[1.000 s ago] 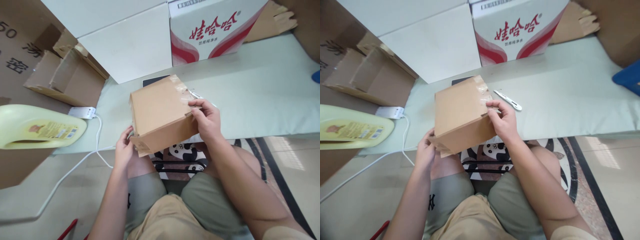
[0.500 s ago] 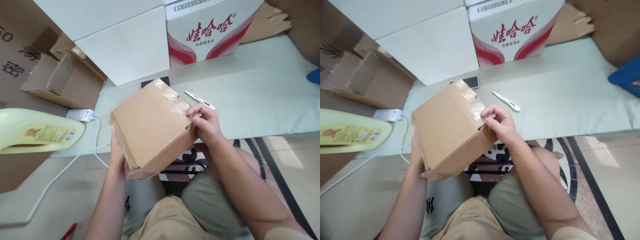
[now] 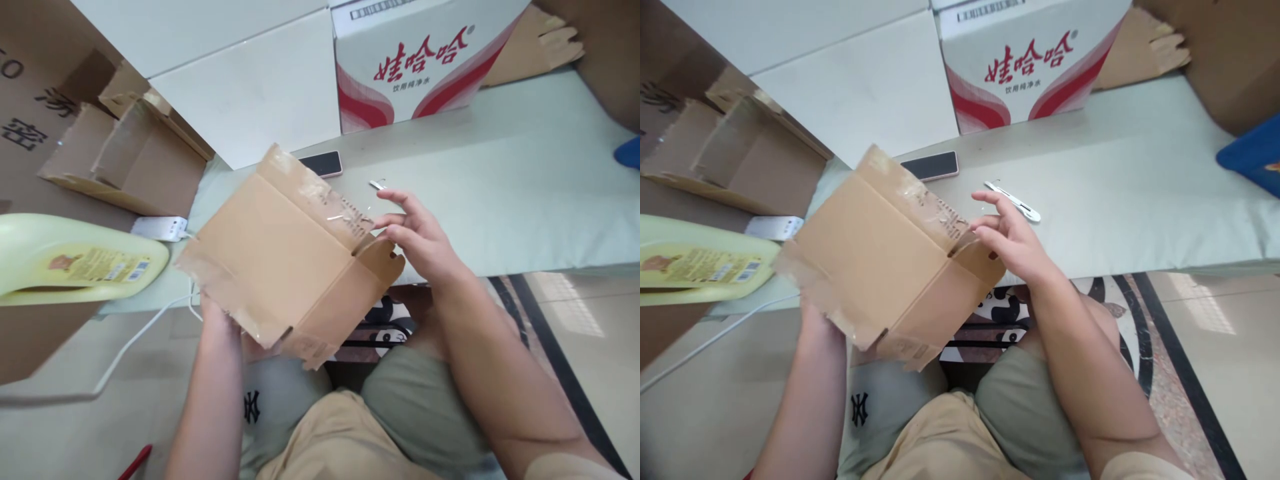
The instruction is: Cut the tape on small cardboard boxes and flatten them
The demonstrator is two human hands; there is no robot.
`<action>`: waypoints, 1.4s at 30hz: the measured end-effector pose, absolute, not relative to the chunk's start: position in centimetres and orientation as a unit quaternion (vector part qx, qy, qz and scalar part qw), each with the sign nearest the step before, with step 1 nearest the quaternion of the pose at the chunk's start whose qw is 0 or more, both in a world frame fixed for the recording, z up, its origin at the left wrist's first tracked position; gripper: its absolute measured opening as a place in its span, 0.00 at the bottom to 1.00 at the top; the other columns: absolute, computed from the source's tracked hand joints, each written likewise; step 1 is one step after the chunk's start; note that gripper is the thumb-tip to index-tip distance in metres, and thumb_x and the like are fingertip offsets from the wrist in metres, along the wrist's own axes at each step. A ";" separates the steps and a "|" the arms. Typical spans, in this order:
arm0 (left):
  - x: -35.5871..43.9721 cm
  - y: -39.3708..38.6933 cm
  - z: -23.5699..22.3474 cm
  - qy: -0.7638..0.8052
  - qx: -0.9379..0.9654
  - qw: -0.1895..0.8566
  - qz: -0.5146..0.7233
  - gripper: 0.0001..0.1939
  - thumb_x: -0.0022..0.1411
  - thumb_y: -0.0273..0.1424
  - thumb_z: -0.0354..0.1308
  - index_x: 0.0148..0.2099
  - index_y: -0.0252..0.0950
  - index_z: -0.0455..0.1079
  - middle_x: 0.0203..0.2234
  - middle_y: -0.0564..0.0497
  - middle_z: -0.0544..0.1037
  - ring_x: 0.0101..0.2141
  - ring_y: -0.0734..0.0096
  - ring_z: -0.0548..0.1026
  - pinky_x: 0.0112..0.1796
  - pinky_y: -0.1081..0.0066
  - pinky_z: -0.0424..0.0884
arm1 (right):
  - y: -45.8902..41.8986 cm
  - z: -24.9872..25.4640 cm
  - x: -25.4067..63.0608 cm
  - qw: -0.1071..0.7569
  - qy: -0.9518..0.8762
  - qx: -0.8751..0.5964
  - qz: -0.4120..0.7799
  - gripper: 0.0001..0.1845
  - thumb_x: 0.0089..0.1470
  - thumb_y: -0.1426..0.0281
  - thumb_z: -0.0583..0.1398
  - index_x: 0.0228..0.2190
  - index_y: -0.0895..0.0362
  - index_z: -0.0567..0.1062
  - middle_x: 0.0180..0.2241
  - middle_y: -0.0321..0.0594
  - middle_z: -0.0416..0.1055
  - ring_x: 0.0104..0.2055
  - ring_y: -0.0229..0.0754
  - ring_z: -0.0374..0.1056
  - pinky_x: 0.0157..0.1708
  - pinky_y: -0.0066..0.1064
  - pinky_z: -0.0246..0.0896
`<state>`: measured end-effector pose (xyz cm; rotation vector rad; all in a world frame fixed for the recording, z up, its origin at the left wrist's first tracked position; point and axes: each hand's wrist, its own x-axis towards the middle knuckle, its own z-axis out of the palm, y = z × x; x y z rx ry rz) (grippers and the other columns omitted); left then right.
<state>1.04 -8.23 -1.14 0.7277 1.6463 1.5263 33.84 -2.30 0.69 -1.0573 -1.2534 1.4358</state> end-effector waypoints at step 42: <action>9.2 -4.6 -3.0 0.450 0.246 0.696 0.502 0.40 0.39 0.56 0.79 0.49 0.39 0.74 0.43 0.41 0.84 0.46 0.46 0.83 0.49 0.51 0.81 | -12.1 -2.0 37.4 0.452 -0.337 -0.564 0.603 0.32 0.44 0.41 0.72 0.21 0.54 0.66 0.11 0.25 0.52 0.11 0.28 0.42 0.10 0.23 0.33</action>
